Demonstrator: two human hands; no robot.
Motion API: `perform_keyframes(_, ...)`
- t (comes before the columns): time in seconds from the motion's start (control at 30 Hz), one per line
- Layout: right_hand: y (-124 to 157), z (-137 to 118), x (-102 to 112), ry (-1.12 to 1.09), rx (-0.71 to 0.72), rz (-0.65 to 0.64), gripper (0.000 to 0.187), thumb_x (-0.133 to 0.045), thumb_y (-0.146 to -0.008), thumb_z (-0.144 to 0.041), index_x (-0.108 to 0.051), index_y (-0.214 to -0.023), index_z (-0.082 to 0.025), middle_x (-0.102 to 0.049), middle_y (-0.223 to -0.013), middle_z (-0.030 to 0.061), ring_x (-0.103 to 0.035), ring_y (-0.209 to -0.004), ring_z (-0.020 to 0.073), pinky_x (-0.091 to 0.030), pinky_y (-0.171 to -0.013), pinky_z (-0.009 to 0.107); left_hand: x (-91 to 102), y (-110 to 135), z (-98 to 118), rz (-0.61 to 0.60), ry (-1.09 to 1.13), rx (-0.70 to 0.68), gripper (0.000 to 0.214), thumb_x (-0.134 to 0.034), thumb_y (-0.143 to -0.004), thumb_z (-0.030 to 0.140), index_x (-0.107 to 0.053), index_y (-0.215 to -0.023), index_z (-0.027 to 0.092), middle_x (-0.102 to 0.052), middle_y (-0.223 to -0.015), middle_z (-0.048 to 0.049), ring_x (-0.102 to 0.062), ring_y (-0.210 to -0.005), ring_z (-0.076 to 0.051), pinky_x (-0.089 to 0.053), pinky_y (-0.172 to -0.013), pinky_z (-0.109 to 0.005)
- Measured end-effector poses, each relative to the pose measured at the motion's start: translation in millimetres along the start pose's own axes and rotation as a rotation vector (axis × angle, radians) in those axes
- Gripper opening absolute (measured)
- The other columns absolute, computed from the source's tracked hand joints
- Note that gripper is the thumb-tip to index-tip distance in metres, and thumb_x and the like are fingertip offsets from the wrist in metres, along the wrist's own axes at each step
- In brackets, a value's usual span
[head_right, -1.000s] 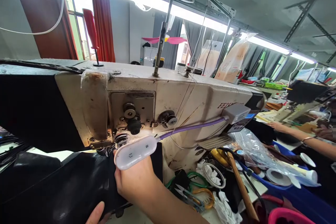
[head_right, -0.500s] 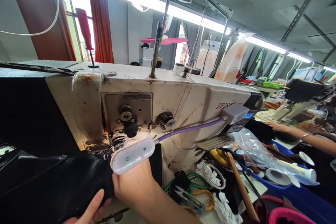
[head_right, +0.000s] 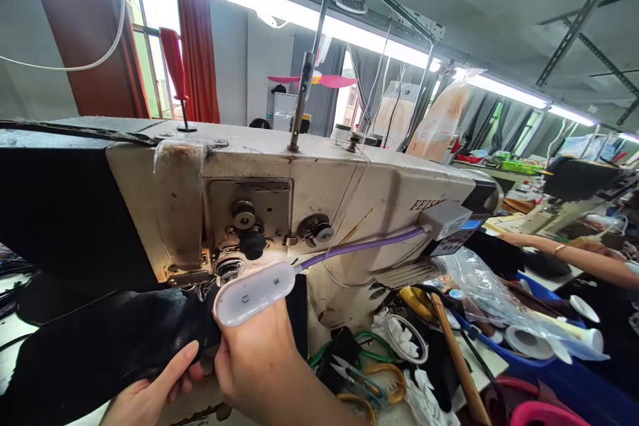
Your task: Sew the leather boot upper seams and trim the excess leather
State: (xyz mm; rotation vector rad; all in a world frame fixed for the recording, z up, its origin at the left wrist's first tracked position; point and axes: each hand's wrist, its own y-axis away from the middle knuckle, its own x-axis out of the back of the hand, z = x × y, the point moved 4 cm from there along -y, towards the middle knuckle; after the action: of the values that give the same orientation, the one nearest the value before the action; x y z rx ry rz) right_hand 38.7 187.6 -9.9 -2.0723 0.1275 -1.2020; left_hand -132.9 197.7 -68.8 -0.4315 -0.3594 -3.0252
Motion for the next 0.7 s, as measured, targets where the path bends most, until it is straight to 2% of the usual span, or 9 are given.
perform_keyframes(0.07, -6, 2, -2, 0.006, -0.011, 0.033, 0.035, -0.05, -0.082, -0.021, -0.067, -0.112, -0.021, -0.067, -0.122, 0.0073, -0.062, -0.104, 0.0262, -0.042, -0.101, 0.045, -3.4, -7, 3, 0.016, 0.019, -0.003, 0.06, -0.063, -0.06, 0.079, -0.069, -0.058, 0.02, -0.066, -0.064, -0.0062, -0.058, -0.071, -0.026, -0.045, -0.077, -0.039)
perform_keyframes(0.23, -8, 1, -5, 0.04, 0.004, 0.084, 0.035, -0.049, -0.081, -0.019, -0.066, -0.111, -0.021, -0.068, -0.117, 0.0086, -0.063, -0.1, 0.0269, -0.047, -0.093, 0.044, -2.4, -22, 15, 0.036, 0.005, 0.026, 0.063, -0.059, -0.053, 0.084, -0.056, -0.044, 0.021, -0.054, -0.054, -0.0023, -0.049, -0.065, -0.022, -0.039, -0.068, -0.034)
perform_keyframes(0.43, 5, -2, -9, 0.039, 0.081, 0.083, 0.045, -0.051, -0.071, -0.014, -0.064, -0.113, -0.019, -0.064, -0.124, 0.0106, -0.06, -0.108, 0.03, -0.042, -0.103, 0.055, 2.6, -21, 19, -0.067, 0.049, -0.02, 0.058, -0.058, -0.067, 0.075, -0.056, -0.048, 0.021, -0.05, -0.057, -0.0004, -0.044, -0.065, -0.019, -0.035, -0.065, -0.03)
perform_keyframes(0.5, 3, 0, -11, 0.047, 0.071, 0.086, 0.046, -0.05, -0.071, -0.013, -0.064, -0.115, -0.02, -0.064, -0.124, 0.0095, -0.06, -0.11, 0.03, -0.042, -0.104, 0.054, 1.6, -22, 22, -0.039, 0.085, -0.024, 0.057, -0.06, -0.067, 0.073, -0.05, -0.044, 0.022, -0.048, -0.054, -0.0002, -0.045, -0.066, -0.02, -0.035, -0.065, -0.029)
perform_keyframes(0.57, 0, 4, -15, 0.054, 0.046, 0.091, 0.045, -0.05, -0.074, -0.014, -0.064, -0.116, -0.022, -0.065, -0.123, 0.0078, -0.06, -0.11, 0.029, -0.042, -0.104, 0.052, 0.0, -25, 27, 0.004, 0.124, 0.001, 0.057, -0.064, -0.061, 0.073, -0.043, -0.041, 0.024, -0.049, -0.053, -0.0012, -0.048, -0.069, -0.021, -0.036, -0.066, -0.03)
perform_keyframes(0.63, -3, 7, -19, 0.046, 0.019, 0.106, 0.044, -0.049, -0.077, -0.015, -0.064, -0.117, -0.023, -0.067, -0.121, 0.0062, -0.061, -0.109, 0.0277, -0.042, -0.105, 0.049, -1.1, -29, 32, 0.034, 0.142, 0.039, 0.055, -0.067, -0.057, 0.072, -0.045, -0.041, 0.024, -0.053, -0.055, -0.0024, -0.049, -0.07, -0.022, -0.037, -0.066, -0.03)
perform_keyframes(0.7, -6, 10, -22, 0.032, 0.002, 0.125, 0.043, -0.049, -0.079, -0.016, -0.065, -0.118, -0.025, -0.068, -0.119, 0.0052, -0.063, -0.107, 0.0265, -0.043, -0.104, 0.045, 0.0, -33, 37, 0.049, 0.124, 0.042, 0.053, -0.068, -0.059, 0.071, -0.051, -0.044, 0.023, -0.053, -0.055, -0.0015, -0.048, -0.067, -0.02, -0.037, -0.064, -0.03)
